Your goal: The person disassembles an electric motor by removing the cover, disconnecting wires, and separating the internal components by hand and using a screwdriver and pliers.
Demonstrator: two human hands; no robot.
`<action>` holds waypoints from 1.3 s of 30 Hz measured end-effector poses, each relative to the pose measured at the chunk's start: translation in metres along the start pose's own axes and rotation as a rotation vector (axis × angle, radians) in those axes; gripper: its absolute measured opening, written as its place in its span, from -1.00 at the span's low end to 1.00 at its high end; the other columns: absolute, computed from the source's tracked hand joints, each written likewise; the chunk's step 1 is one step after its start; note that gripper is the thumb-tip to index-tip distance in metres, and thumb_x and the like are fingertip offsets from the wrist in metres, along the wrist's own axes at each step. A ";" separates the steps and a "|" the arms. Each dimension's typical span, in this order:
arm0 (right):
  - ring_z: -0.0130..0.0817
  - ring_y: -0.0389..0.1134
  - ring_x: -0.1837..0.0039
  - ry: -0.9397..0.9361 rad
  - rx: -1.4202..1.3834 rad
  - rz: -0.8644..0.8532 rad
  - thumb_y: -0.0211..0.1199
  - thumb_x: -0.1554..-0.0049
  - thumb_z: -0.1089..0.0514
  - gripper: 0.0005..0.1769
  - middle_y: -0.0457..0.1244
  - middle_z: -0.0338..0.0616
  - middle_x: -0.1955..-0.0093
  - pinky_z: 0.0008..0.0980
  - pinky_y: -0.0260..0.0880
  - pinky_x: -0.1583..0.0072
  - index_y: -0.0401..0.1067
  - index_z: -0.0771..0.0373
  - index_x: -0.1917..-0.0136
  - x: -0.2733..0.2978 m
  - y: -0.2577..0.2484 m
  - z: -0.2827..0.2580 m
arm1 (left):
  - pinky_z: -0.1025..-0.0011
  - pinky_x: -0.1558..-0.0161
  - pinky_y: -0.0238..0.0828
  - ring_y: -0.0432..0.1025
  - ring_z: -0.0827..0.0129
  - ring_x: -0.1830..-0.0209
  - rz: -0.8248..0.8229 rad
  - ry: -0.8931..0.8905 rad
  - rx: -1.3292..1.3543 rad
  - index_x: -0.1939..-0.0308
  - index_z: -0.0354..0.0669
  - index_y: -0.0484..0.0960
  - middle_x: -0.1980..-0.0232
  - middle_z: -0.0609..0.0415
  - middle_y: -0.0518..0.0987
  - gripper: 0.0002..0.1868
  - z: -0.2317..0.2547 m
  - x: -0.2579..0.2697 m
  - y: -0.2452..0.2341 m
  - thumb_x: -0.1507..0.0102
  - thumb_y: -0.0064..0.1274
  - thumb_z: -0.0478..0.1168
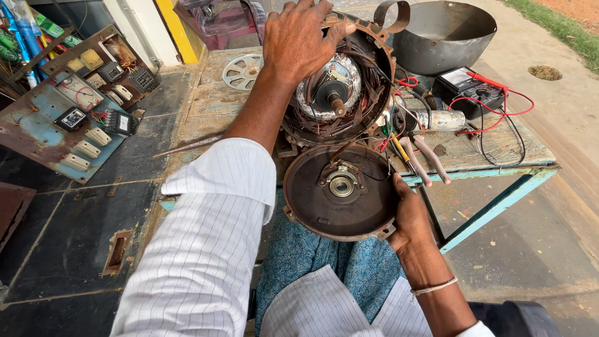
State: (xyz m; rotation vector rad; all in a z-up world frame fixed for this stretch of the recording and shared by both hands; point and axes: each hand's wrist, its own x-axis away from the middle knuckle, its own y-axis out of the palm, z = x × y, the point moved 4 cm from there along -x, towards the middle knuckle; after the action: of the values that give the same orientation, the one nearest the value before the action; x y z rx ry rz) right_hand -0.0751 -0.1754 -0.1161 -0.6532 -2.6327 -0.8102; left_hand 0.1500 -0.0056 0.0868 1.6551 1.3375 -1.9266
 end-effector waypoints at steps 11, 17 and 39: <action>-0.06 -0.02 -0.61 0.017 0.264 0.051 -0.15 -0.28 -0.12 -0.45 0.09 0.01 -0.56 0.05 -0.20 -0.55 0.33 0.06 -0.43 0.005 -0.002 -0.004 | -0.04 0.19 0.47 0.58 0.10 0.09 -0.008 0.001 0.046 -0.02 -0.05 0.71 0.15 -0.01 0.69 -0.33 -0.007 0.000 0.012 -0.30 -0.01 0.45; -0.16 0.18 -0.44 0.026 0.232 -0.025 -0.06 -0.29 -0.11 -0.48 0.22 0.03 -0.45 -0.13 0.09 -0.42 0.41 0.15 -0.37 -0.026 0.000 0.000 | -0.13 0.21 0.43 0.55 0.07 0.05 0.031 0.039 -0.010 -0.09 -0.07 0.70 0.10 -0.08 0.68 -0.32 -0.002 0.004 0.008 -0.30 0.02 0.43; -0.37 0.33 0.13 -0.071 0.129 0.046 0.16 -0.17 0.12 -0.78 0.31 0.10 0.07 -0.32 0.17 0.28 0.47 0.33 0.05 0.021 -0.032 0.012 | -0.08 0.21 0.47 0.60 0.07 0.17 0.005 0.016 0.065 -0.05 -0.07 0.69 0.16 -0.06 0.69 -0.37 -0.010 0.002 0.017 -0.31 0.06 0.38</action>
State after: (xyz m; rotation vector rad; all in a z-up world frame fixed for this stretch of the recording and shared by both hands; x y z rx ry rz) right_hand -0.1110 -0.1846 -0.1309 -0.7176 -2.6957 -0.6092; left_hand 0.1682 -0.0061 0.0782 1.7058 1.2888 -1.9773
